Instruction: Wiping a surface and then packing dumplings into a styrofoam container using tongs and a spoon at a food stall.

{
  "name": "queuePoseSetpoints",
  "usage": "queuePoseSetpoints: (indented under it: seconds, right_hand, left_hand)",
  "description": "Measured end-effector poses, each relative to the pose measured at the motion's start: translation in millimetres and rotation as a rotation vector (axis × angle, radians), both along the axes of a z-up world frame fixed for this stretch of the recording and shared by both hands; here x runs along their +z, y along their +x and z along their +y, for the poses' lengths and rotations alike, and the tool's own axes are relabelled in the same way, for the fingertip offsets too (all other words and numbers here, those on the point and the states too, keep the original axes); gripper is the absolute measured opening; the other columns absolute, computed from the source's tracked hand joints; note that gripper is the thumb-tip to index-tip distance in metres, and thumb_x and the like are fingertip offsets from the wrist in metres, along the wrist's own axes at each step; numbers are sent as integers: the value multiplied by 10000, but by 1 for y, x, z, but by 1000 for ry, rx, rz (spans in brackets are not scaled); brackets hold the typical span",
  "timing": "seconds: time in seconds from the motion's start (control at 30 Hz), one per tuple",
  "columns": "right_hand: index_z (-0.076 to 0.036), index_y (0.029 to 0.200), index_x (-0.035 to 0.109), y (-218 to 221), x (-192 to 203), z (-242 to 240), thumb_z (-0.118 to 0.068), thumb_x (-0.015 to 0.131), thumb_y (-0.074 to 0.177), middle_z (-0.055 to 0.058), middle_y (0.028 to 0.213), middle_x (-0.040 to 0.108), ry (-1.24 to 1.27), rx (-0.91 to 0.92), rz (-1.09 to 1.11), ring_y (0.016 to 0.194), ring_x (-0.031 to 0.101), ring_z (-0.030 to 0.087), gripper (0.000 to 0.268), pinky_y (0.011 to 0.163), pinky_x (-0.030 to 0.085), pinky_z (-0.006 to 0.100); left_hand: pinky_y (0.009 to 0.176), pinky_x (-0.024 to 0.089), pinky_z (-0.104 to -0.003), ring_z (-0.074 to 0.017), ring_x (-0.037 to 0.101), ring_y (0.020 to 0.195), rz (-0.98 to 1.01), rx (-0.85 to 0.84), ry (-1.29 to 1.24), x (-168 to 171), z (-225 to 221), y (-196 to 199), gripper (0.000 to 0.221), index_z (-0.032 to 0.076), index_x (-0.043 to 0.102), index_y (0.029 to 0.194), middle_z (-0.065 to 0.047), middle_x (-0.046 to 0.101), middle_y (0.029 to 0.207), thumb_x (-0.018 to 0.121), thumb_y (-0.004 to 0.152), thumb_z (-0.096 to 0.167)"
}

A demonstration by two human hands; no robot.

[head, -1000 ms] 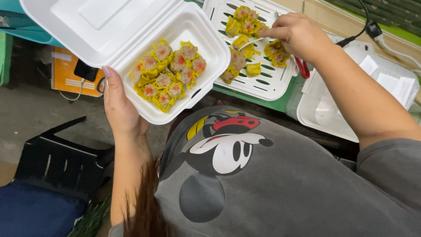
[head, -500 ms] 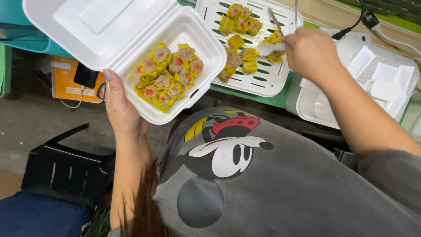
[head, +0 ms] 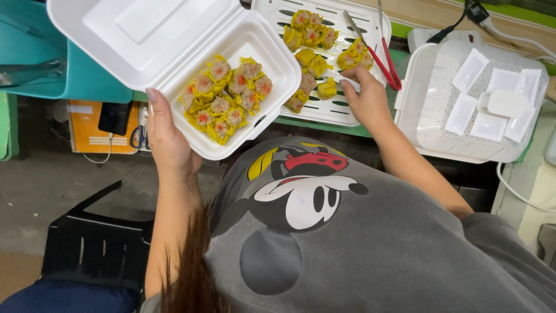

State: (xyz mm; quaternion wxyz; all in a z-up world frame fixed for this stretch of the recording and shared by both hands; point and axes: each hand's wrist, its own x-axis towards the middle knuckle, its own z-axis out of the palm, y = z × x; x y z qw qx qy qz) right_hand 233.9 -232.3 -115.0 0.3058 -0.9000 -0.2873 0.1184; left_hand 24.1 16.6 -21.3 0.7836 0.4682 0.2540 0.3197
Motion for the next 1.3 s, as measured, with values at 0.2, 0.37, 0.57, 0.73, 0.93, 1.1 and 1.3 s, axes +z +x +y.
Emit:
queuePoseSetpoints:
  seconds: [0.2,0.37,0.57,0.73,0.93,1.1,1.3]
  right_hand:
    - [-193,1067,644,-2,-14,-14,-141,614,917,23,823,655,134,-147,159,833,627,189,162,832,456,357]
    - [-165,1063,649,-8,-10,-23,-88,604,916,20,761,642,240,-196,243,719,593,128,172,818,448,311]
    - [-94,1089,643,-9,55,-30,16,584,913,88,798,623,282,-166,182,719,553,156,216,828,435,329]
    - [-136,1101,650,-17,135,-3,-54,619,922,24,787,628,140,-103,141,772,585,112,199,826,439,263]
    - [-104,1091,641,-24,135,49,-148,633,896,127,929,671,-22,55,2,932,622,340,200,804,474,447]
    - [-118,1031,624,-18,152,52,-201,611,925,88,917,653,-358,246,-427,843,622,301,136,671,479,426]
    - [-90,1063,658,-14,184,36,-142,611,979,68,969,662,-427,334,-690,838,624,276,110,636,471,394]
  left_hand:
    - [869,574,-437,-293,637,1023,26,-49,-1,-11,9,6,532,68,469,1235,-214,597,1131,358,940,496]
    - [865,558,-467,-319,623,1027,27,-88,5,-25,8,12,542,45,460,1236,-239,585,1131,380,950,498]
    - [922,517,-437,-237,594,1045,29,-71,-60,-27,-1,24,489,50,480,1242,-199,601,1127,406,964,445]
    - [948,490,-438,-230,586,1051,48,-142,-61,-28,-7,37,505,57,491,1239,-188,605,1130,417,958,470]
    - [989,445,-417,-188,562,1073,-18,-161,-108,-30,-22,48,432,73,514,1237,-158,603,1156,395,987,405]
    - [1007,442,-423,-247,530,1152,-1,-254,-181,-47,-8,46,525,66,469,1260,-165,560,1226,421,920,462]
    - [1024,442,-454,-315,490,1235,-72,-323,-368,-51,-1,47,594,57,414,1291,-183,509,1302,466,865,468]
